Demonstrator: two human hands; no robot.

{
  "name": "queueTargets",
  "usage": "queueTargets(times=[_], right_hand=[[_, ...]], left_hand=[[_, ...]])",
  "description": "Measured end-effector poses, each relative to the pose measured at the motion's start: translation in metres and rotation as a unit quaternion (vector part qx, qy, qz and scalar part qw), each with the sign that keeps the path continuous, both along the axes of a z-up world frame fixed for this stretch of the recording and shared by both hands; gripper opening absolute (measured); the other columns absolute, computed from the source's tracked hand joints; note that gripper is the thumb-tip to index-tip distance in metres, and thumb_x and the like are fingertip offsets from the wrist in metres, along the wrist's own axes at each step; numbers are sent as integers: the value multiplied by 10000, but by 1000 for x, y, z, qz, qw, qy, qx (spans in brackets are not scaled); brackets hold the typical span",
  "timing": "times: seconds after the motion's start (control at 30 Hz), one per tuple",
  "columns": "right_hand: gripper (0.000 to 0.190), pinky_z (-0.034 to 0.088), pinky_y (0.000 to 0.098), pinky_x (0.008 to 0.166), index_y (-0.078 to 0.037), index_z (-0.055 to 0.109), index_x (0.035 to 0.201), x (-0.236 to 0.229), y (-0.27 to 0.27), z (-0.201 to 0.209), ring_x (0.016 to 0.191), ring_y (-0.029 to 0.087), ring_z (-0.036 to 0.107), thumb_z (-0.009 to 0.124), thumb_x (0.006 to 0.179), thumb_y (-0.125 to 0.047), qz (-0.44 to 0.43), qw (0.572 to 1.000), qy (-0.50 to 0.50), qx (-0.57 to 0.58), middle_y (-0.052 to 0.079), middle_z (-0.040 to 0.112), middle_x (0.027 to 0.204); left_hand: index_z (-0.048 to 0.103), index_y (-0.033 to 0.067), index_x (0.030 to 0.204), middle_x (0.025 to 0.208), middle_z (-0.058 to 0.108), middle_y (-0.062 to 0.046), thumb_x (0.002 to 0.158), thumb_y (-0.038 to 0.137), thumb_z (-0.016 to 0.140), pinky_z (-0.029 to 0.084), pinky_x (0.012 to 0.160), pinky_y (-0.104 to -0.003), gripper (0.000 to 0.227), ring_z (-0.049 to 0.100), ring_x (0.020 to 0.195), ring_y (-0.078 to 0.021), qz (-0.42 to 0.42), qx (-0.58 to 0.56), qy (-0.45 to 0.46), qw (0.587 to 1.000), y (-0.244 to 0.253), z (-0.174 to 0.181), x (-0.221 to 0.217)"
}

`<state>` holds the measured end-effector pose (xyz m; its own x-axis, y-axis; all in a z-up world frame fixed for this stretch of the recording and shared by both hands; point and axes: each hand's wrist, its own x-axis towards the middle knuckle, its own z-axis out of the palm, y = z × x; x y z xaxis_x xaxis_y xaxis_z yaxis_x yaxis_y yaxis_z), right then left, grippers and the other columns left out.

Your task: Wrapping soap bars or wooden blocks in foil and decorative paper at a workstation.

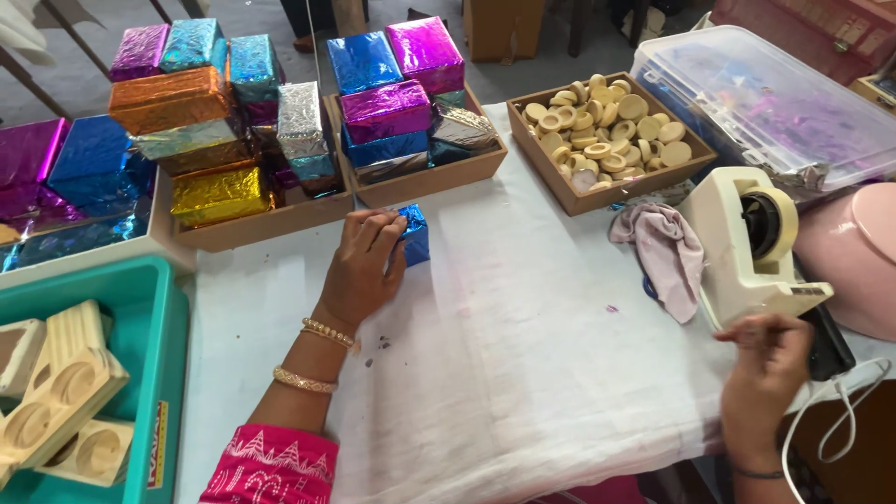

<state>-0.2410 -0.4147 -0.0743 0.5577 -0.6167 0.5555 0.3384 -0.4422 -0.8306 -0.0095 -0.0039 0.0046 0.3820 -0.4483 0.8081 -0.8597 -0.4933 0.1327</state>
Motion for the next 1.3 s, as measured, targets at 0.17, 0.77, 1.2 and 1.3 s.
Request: queueTargets(times=[0.17,0.77,1.2,1.3], right_hand=[[79,545,269,915,-34,601,1096,45,67,37,979,115,638,634,1027,-55,123,990,67,-24,41,636,1053],[234,480,315,587,16,597,932,238,218,101,650,120,543,673,977,-200,358,896,183,-188,69,626,735],[271,477,332,596,-43,538,977,251,217,116,634,145,536,736,852,-180,364,873,225,-236,52,553,689],[335,454,312,569,-75,526,1000,254,217,117,620,119,511,780,847,-229,378,866,231,-231,28,515,658]], left_hand=[[624,2,1204,1188,623,-135,883,-15,707,566,976,-418,332,596,1168,-344,-2,-1,-3,1000,0,-4,4],[628,-4,1127,1198,616,-149,873,1,692,553,955,-432,262,588,1135,-367,-17,-13,3,1000,-1,-7,5],[610,-18,1127,1260,551,-168,878,28,701,551,943,-426,270,575,1139,-362,-16,3,2,1000,1,-11,8],[595,-6,1113,1270,558,-168,906,38,707,551,945,-430,239,586,1134,-357,-20,-3,17,1000,2,-15,11]])
